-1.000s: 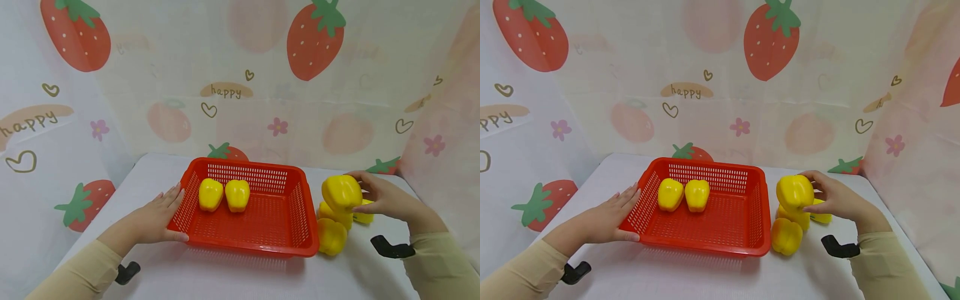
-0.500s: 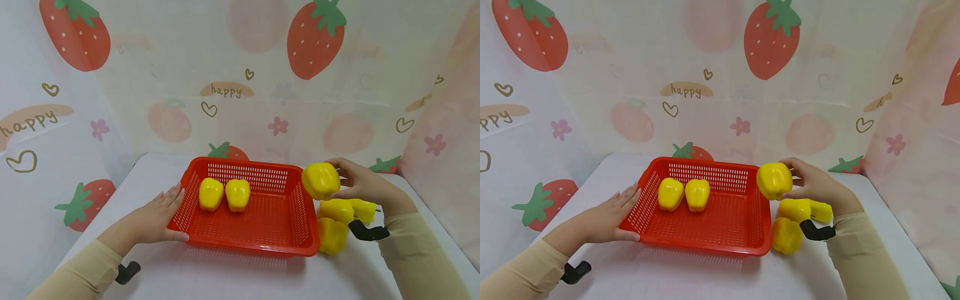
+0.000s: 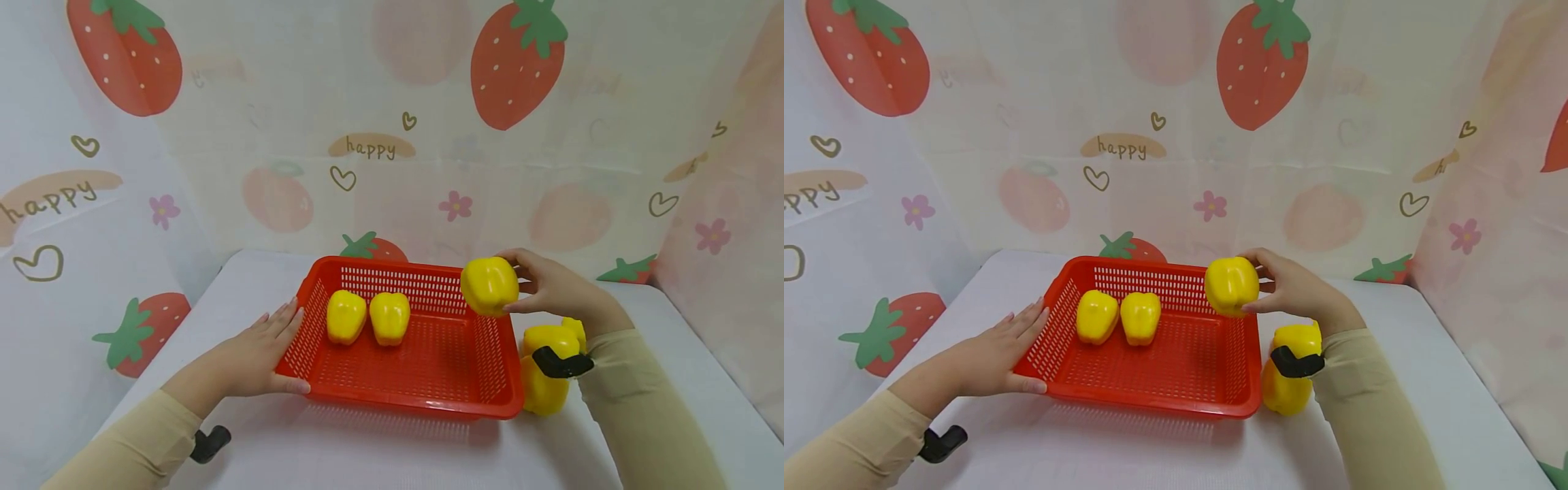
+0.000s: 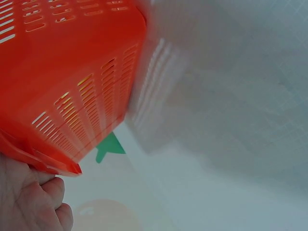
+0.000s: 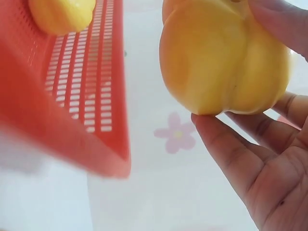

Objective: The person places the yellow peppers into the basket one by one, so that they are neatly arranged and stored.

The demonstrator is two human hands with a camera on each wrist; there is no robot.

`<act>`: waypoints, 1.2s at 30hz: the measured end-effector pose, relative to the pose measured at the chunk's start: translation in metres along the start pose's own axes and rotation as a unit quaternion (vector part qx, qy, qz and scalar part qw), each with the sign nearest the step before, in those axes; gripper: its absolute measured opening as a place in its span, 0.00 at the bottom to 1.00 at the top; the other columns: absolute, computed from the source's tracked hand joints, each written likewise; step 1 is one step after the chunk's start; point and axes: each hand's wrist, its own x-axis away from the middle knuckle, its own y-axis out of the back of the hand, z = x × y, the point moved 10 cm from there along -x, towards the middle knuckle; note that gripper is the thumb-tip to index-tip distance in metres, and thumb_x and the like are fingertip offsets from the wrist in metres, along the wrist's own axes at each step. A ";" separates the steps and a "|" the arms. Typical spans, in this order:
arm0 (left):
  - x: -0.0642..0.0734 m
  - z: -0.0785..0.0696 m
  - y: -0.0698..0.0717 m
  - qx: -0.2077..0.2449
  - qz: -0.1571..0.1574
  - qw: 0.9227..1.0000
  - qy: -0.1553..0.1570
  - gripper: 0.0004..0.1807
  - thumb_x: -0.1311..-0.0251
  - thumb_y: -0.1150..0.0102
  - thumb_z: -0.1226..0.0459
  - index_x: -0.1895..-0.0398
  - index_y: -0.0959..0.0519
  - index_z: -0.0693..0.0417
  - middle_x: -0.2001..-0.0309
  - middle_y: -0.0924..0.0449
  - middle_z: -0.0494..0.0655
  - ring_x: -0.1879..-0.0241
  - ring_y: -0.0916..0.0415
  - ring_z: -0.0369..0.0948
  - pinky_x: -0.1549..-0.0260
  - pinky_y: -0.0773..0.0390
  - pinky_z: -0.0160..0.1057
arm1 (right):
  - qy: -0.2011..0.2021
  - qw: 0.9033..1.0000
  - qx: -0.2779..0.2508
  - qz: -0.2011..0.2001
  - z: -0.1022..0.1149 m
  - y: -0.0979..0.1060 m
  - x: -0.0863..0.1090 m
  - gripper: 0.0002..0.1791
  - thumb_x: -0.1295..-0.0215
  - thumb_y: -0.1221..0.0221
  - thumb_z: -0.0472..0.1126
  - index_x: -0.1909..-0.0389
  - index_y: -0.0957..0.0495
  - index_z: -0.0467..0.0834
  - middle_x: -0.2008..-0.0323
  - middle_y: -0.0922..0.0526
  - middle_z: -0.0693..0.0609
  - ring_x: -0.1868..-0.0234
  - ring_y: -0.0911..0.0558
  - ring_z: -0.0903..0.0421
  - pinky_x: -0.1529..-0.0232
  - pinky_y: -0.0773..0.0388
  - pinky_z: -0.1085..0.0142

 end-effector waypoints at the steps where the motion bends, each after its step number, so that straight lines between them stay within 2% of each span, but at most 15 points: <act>1: 0.000 0.000 0.000 0.000 0.001 1.000 0.001 0.68 0.67 0.54 0.24 0.29 0.57 0.60 0.28 0.61 0.57 0.30 0.60 0.53 0.36 0.53 0.55 | -0.001 1.000 0.000 0.001 0.000 -0.002 -0.003 0.39 0.53 0.30 0.43 0.40 0.39 0.49 0.47 0.30 0.53 0.46 0.29 0.53 0.48 0.26 0.64; 6: 0.000 0.000 0.000 0.003 0.005 1.000 0.004 0.68 0.68 0.53 0.24 0.29 0.57 0.59 0.28 0.60 0.57 0.30 0.60 0.53 0.36 0.52 0.55 | -0.006 1.000 -0.002 0.006 0.000 -0.011 -0.018 0.41 0.54 0.29 0.46 0.40 0.39 0.49 0.47 0.31 0.53 0.46 0.29 0.51 0.47 0.26 0.59; 17: -0.002 0.003 -0.002 -0.004 0.002 1.000 0.003 0.69 0.69 0.55 0.23 0.29 0.57 0.58 0.28 0.61 0.56 0.30 0.60 0.52 0.36 0.53 0.55 | -0.019 1.000 0.018 0.004 -0.001 -0.031 -0.044 0.40 0.56 0.29 0.47 0.41 0.38 0.47 0.48 0.29 0.51 0.46 0.28 0.50 0.48 0.26 0.57; 27: -0.001 -0.001 0.000 -0.003 0.003 1.000 -0.001 0.68 0.68 0.56 0.23 0.29 0.57 0.60 0.28 0.61 0.57 0.30 0.60 0.52 0.35 0.52 0.54 | -0.051 0.998 0.028 0.008 -0.009 -0.049 -0.068 0.39 0.57 0.28 0.45 0.43 0.36 0.46 0.50 0.28 0.50 0.49 0.27 0.50 0.47 0.27 0.56; 36: 0.000 -0.001 0.000 -0.004 0.006 1.000 -0.001 0.68 0.67 0.55 0.23 0.29 0.57 0.59 0.28 0.62 0.56 0.30 0.60 0.52 0.35 0.52 0.54 | -0.092 0.995 0.020 0.031 -0.023 -0.061 -0.083 0.36 0.56 0.29 0.44 0.45 0.35 0.48 0.50 0.27 0.49 0.48 0.26 0.49 0.46 0.28 0.56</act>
